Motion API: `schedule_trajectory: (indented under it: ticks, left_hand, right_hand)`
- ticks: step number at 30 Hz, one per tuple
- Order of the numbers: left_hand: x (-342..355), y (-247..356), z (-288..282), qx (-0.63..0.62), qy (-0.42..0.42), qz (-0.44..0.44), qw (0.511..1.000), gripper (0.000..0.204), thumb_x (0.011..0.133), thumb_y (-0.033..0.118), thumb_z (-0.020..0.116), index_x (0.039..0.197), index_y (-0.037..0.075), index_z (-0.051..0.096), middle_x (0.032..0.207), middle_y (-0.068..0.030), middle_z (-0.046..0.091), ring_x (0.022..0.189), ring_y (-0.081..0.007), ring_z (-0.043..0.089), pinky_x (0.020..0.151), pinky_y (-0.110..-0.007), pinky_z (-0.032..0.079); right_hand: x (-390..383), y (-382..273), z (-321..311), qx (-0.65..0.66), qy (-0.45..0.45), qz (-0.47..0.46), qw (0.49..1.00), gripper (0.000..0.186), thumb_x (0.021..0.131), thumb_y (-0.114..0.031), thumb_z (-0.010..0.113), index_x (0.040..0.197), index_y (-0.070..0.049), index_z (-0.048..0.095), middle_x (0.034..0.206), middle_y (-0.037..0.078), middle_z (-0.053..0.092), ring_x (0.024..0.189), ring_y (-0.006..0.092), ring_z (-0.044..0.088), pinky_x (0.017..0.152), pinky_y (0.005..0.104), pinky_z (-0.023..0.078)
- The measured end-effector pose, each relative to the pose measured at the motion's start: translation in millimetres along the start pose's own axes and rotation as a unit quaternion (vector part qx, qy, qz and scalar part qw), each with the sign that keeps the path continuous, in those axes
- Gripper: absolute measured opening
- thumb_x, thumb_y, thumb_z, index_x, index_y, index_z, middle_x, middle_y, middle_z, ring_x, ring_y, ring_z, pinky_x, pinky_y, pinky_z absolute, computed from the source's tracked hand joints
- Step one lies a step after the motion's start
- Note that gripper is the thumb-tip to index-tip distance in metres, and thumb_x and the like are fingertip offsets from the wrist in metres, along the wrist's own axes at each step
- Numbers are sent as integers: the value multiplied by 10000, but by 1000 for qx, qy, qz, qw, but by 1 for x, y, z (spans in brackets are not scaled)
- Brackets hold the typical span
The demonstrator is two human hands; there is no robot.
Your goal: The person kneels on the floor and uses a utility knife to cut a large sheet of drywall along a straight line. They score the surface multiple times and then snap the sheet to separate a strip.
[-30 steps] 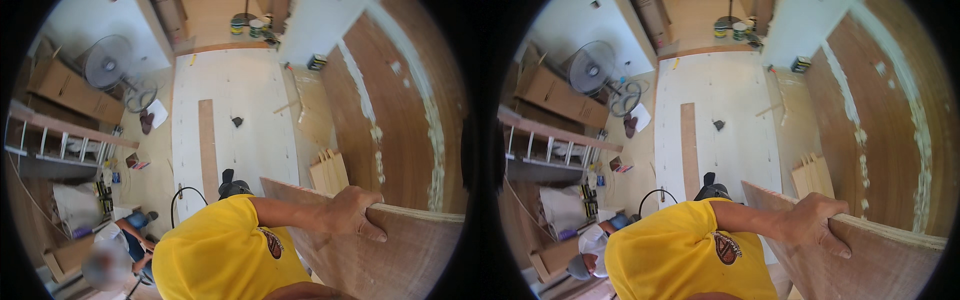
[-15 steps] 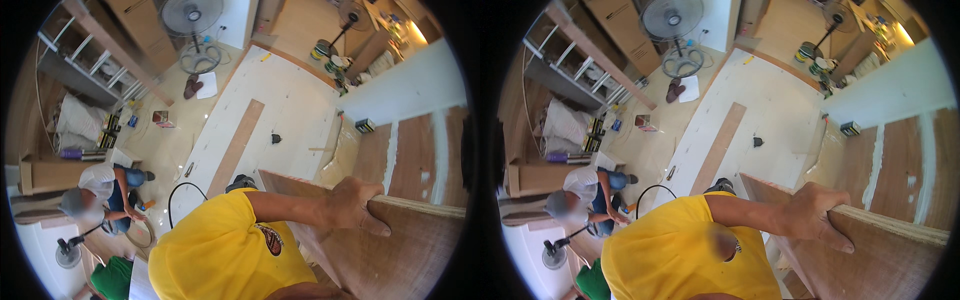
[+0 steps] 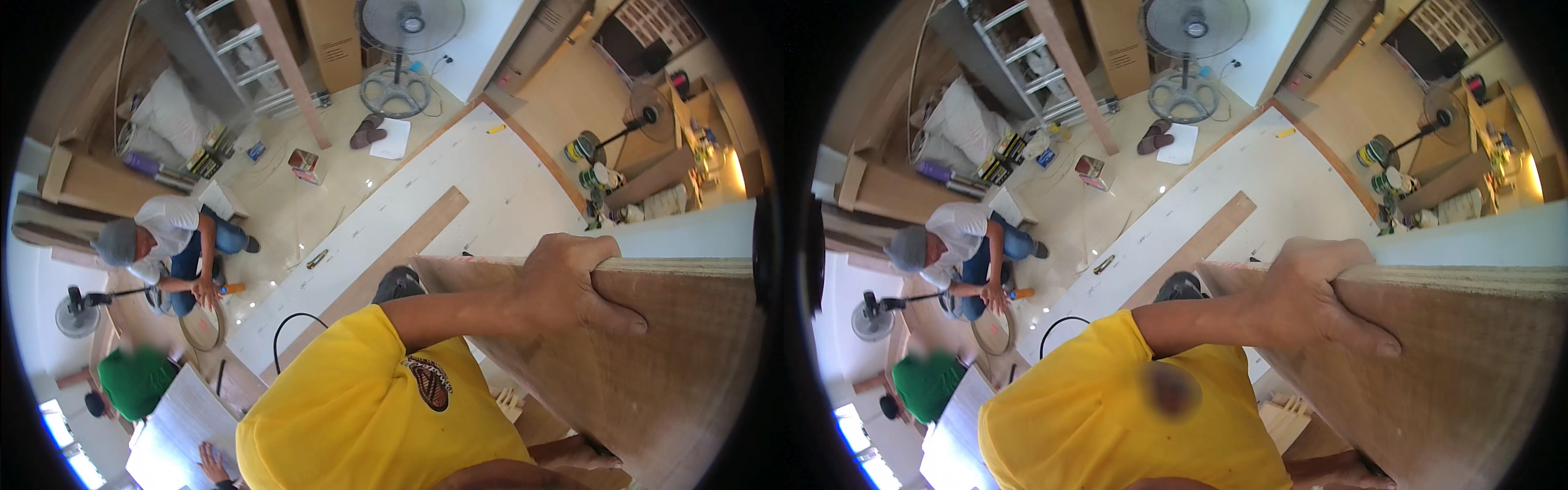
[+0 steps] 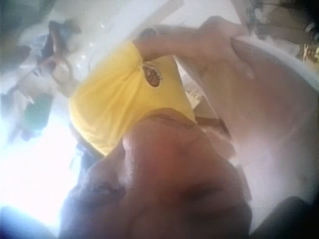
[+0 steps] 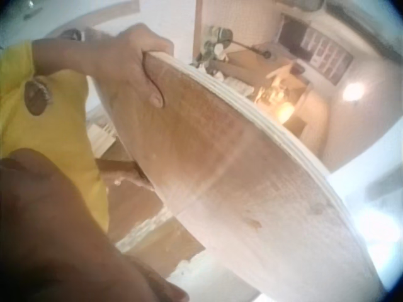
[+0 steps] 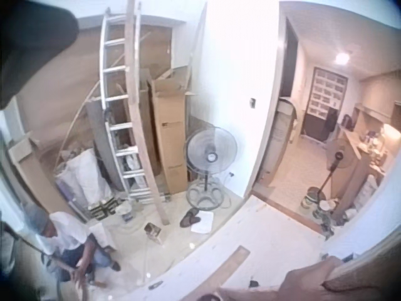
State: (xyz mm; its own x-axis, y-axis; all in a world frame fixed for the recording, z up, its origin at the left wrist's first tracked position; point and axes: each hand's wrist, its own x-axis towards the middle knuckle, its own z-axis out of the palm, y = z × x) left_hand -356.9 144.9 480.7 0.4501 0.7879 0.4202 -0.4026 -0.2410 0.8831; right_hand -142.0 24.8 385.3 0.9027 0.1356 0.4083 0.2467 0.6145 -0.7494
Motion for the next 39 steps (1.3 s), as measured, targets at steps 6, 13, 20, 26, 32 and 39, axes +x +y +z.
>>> schedule_trajectory:
  ticks: [6,13,20,26,32,39]
  left_hand:
    - [10,8,-43,87,66,26,994,519,575,324,961,897,28,682,802,-96,690,704,-164,655,653,-291,506]
    - [48,2,-123,240,155,72,956,573,605,362,947,970,-6,703,794,-101,702,710,-159,658,666,-303,516]
    - [98,7,-246,78,225,17,971,528,688,369,904,968,-27,697,796,-156,721,708,-134,671,651,-324,543]
    - [142,17,-369,262,310,93,909,556,636,400,925,900,-25,682,712,-150,694,609,-209,669,600,-333,540]
    - [164,27,-445,267,374,99,882,537,612,390,948,775,-35,662,696,-13,660,656,-57,577,580,-242,485]
    - [211,29,-524,148,404,141,892,399,750,283,858,937,-39,714,798,-70,718,680,-117,644,609,-270,531]
  right_hand:
    - [8,19,29,9,-47,21,999,592,951,-434,594,1352,-6,520,1353,141,543,1263,291,486,1079,468,398]
    - [-5,73,73,48,-21,54,997,600,947,-444,599,1350,-7,523,1352,143,543,1266,293,484,1080,469,397]
    - [-40,144,174,133,47,113,983,607,944,-454,603,1348,-7,525,1351,145,543,1269,294,482,1081,469,396]
    - [-48,159,266,118,-54,84,988,614,943,-515,580,1365,-73,520,1382,115,526,1278,280,478,1074,468,401]
    - [-79,184,393,53,-153,96,982,611,922,-526,607,1370,-123,501,1403,97,493,1279,279,469,1081,489,391]
    - [-111,246,485,36,-207,100,972,825,915,-631,566,1476,-73,333,1513,132,331,1365,301,349,1148,486,305]
